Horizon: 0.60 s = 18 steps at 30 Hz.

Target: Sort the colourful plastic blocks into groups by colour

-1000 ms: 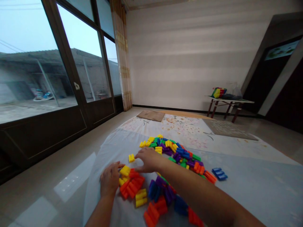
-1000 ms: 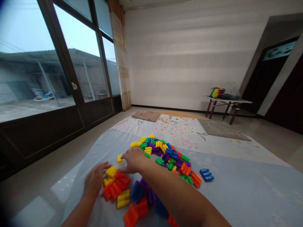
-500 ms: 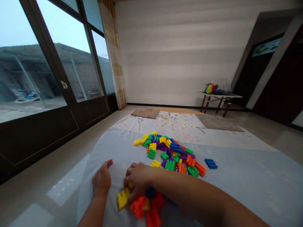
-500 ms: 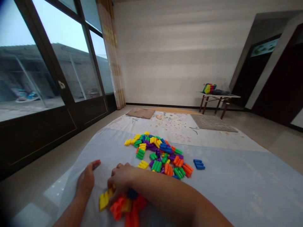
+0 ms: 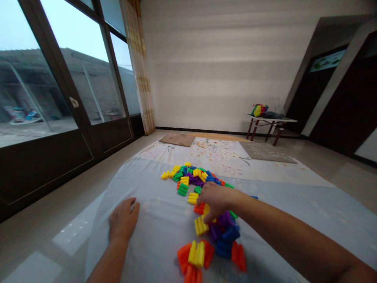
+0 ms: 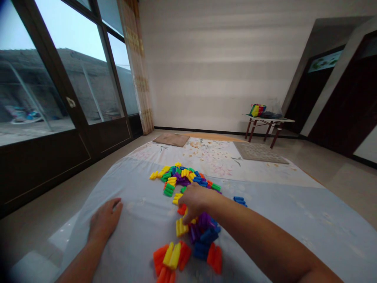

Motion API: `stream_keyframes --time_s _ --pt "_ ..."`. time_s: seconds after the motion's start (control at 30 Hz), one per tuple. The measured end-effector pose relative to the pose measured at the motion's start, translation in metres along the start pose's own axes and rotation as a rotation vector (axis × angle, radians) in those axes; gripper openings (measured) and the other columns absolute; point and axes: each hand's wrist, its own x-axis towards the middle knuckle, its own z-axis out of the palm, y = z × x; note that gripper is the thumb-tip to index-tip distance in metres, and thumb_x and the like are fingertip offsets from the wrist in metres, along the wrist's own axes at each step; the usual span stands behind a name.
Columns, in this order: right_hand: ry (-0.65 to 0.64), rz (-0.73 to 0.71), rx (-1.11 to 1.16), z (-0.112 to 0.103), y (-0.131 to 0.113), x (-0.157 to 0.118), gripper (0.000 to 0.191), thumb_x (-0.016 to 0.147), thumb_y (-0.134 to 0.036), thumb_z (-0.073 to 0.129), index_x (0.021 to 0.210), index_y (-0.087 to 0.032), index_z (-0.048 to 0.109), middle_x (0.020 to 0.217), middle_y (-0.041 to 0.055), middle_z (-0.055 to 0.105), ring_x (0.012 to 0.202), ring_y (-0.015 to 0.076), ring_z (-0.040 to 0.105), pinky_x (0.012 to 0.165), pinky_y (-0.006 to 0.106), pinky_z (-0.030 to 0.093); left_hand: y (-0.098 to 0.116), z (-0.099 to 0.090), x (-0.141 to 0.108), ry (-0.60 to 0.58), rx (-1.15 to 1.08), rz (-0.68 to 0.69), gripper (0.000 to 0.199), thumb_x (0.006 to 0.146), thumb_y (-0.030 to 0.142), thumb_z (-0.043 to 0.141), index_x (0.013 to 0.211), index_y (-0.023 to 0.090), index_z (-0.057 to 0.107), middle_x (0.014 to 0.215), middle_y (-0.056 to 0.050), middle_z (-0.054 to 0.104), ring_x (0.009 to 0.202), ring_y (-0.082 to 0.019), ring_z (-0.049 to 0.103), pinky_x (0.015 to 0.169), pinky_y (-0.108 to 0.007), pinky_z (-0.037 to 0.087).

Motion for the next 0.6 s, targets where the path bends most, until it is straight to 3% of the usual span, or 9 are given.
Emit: stream_keyframes --time_s 0.07,0.13,0.23,0.33,0.43,0.6 --pt "0.183 -0.052 0.077 -0.006 -0.019 0.003 0.035 0.072 -0.044 0.07 0.099 -0.022 0.069 0.096 0.0073 0.068 0.096 0.026 0.058 0.086 0.04 0.04 0.003 0.0 -0.002 -0.006 0.038 0.004 0.045 0.084 0.037 0.033 0.11 0.014 0.06 0.119 -0.012 0.062 0.114 -0.028 0.053 0.102 -0.043 0.036" --pt "0.289 -0.222 0.169 0.001 -0.052 0.009 0.033 0.078 -0.044 0.064 0.105 -0.023 0.065 0.104 0.004 0.067 0.098 0.0209 0.057 0.087 0.034 0.039 0.005 0.0 -0.003 -0.009 0.074 0.002 0.044 0.084 0.037 0.033 0.111 0.016 0.059 0.121 -0.012 0.06 0.115 -0.028 0.052 0.102 -0.045 0.035" --pt "0.264 -0.597 0.157 0.032 -0.107 0.023 0.033 0.087 -0.041 0.055 0.117 -0.027 0.058 0.122 0.0017 0.06 0.109 0.019 0.053 0.087 0.031 0.04 0.009 0.0 -0.006 -0.013 0.122 0.002 0.043 0.084 0.037 0.032 0.111 0.016 0.058 0.121 -0.012 0.06 0.113 -0.029 0.052 0.101 -0.046 0.035" --pt "0.257 -0.723 0.066 0.067 -0.138 0.038 0.026 0.09 -0.038 0.051 0.114 -0.03 0.058 0.128 -0.0011 0.056 0.114 0.0189 0.049 0.085 0.031 0.04 0.013 -0.002 -0.008 -0.018 0.161 0.007 0.044 0.085 0.038 0.031 0.112 0.015 0.057 0.121 -0.013 0.059 0.113 -0.029 0.051 0.1 -0.046 0.035" --pt "0.208 -0.729 0.021 0.08 -0.136 0.042 0.017 0.089 -0.034 0.055 0.102 -0.028 0.063 0.113 -0.0022 0.063 0.101 0.018 0.054 0.082 0.032 0.04 0.016 -0.003 -0.01 -0.02 0.194 0.015 0.046 0.086 0.038 0.028 0.114 0.015 0.056 0.121 -0.014 0.059 0.113 -0.03 0.051 0.099 -0.047 0.034" --pt "0.127 -0.509 -0.029 0.059 -0.097 0.013 0.016 0.079 -0.037 0.063 0.08 -0.021 0.066 0.086 0.001 0.068 0.085 0.0207 0.057 0.084 0.038 0.039 0.016 0.0 -0.012 -0.037 0.224 0.023 0.052 0.085 0.041 0.028 0.12 0.012 0.054 0.125 -0.016 0.056 0.117 -0.031 0.048 0.102 -0.047 0.031"
